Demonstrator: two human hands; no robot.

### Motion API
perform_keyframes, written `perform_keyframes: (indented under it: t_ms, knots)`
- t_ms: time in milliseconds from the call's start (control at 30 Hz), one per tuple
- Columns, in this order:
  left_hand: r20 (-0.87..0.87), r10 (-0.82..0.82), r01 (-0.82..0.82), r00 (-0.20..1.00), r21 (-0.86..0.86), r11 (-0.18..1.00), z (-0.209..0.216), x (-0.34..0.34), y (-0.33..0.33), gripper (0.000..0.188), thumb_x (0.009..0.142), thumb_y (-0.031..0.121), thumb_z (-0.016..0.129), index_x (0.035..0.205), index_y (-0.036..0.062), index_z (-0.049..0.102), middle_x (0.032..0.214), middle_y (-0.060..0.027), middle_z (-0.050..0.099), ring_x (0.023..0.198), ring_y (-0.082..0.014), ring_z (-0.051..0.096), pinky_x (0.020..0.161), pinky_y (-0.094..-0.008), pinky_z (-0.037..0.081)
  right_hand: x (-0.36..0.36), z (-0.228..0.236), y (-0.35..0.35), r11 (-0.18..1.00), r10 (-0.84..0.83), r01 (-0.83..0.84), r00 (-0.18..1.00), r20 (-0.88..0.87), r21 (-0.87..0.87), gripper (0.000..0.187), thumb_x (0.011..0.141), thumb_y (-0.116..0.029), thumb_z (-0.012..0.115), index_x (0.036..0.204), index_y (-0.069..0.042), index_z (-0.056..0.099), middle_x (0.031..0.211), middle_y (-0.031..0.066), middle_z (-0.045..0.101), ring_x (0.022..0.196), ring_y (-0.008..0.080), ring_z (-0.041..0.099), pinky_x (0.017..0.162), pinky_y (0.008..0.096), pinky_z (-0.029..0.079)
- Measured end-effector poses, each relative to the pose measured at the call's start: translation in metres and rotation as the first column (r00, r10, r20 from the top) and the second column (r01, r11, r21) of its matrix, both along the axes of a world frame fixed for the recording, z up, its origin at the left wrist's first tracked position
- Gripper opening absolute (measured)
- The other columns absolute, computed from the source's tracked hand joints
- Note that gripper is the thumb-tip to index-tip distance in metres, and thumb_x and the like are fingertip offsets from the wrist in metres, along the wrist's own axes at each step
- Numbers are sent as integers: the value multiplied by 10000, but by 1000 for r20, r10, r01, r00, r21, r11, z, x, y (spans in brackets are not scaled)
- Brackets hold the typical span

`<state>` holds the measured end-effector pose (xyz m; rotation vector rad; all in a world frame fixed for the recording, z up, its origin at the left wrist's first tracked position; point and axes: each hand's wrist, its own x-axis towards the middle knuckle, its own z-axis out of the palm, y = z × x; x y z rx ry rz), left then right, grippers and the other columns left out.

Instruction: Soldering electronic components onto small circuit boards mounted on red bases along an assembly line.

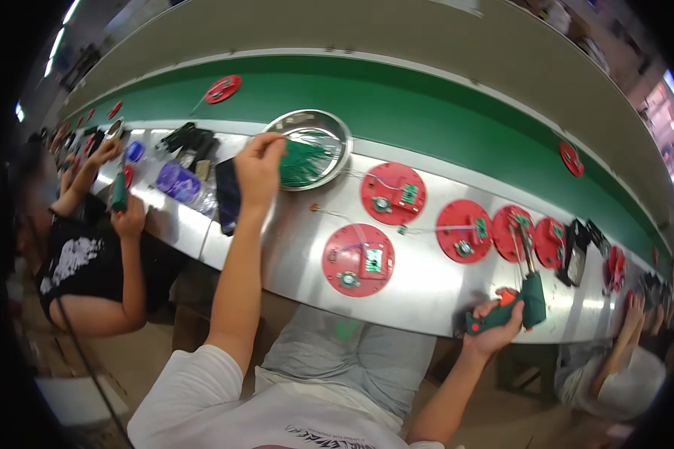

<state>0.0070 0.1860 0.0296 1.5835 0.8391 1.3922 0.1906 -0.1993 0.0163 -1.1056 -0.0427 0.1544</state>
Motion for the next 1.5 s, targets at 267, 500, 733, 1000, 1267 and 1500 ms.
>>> perform_keyframes:
  t_ms: [267, 500, 733, 1000, 1267, 1500]
  knots:
    - [-111, -39, 59, 993, 181, 982, 8, 0, -20, 145, 926, 64, 646, 1015, -41, 692, 843, -35, 681, 790, -86, 618, 725, -214, 479, 9, -3, 1, 992, 124, -124, 990, 68, -11, 415, 1036, -383, 367, 1042, 5, 514, 884, 98, 563, 470, 99, 417, 428, 245, 365]
    - [-408, -194, 366, 892, 398, 841, 15, -18, -122, 133, 764, -33, 701, 889, 13, 711, 733, -66, 639, 584, -126, 562, 532, -234, 426, 8, -19, -11, 919, 393, -367, 864, 313, -143, 438, 991, -301, 477, 1223, 71, 489, 1071, 231, 584, 496, 163, 533, 405, 288, 425]
    - [-466, -133, 381, 875, 492, 783, -23, -20, -157, 122, 723, -42, 722, 823, 9, 676, 750, -83, 628, 563, -188, 595, 497, -280, 470, -41, -16, -18, 789, 605, -482, 721, 340, -382, 604, 913, -326, 612, 1300, 118, 477, 1053, 269, 610, 514, 187, 571, 460, 273, 420]
    - [-451, -110, 357, 886, 510, 783, -34, -25, -157, 116, 722, -14, 720, 825, 27, 686, 709, -69, 633, 553, -176, 602, 478, -268, 468, -76, -6, -24, 757, 618, -429, 713, 330, -492, 505, 886, -292, 615, 1152, 134, 569, 950, 230, 624, 546, 202, 577, 511, 312, 439]
    - [-495, -107, 357, 862, 443, 823, -34, -26, -161, 87, 735, 0, 713, 813, 23, 681, 702, -76, 638, 564, -195, 611, 510, -285, 493, -75, -2, -21, 729, 644, -473, 719, 262, -495, 462, 890, -250, 603, 1145, 133, 555, 935, 221, 618, 565, 212, 587, 529, 307, 456]
    - [-477, -115, 356, 871, 453, 818, -36, -27, -158, 84, 766, -16, 714, 843, 5, 690, 699, -51, 652, 581, -109, 607, 530, -222, 472, -66, -6, -18, 709, 684, -552, 690, 237, -439, 452, 895, -233, 606, 1159, 127, 537, 954, 212, 609, 548, 203, 577, 495, 290, 455]
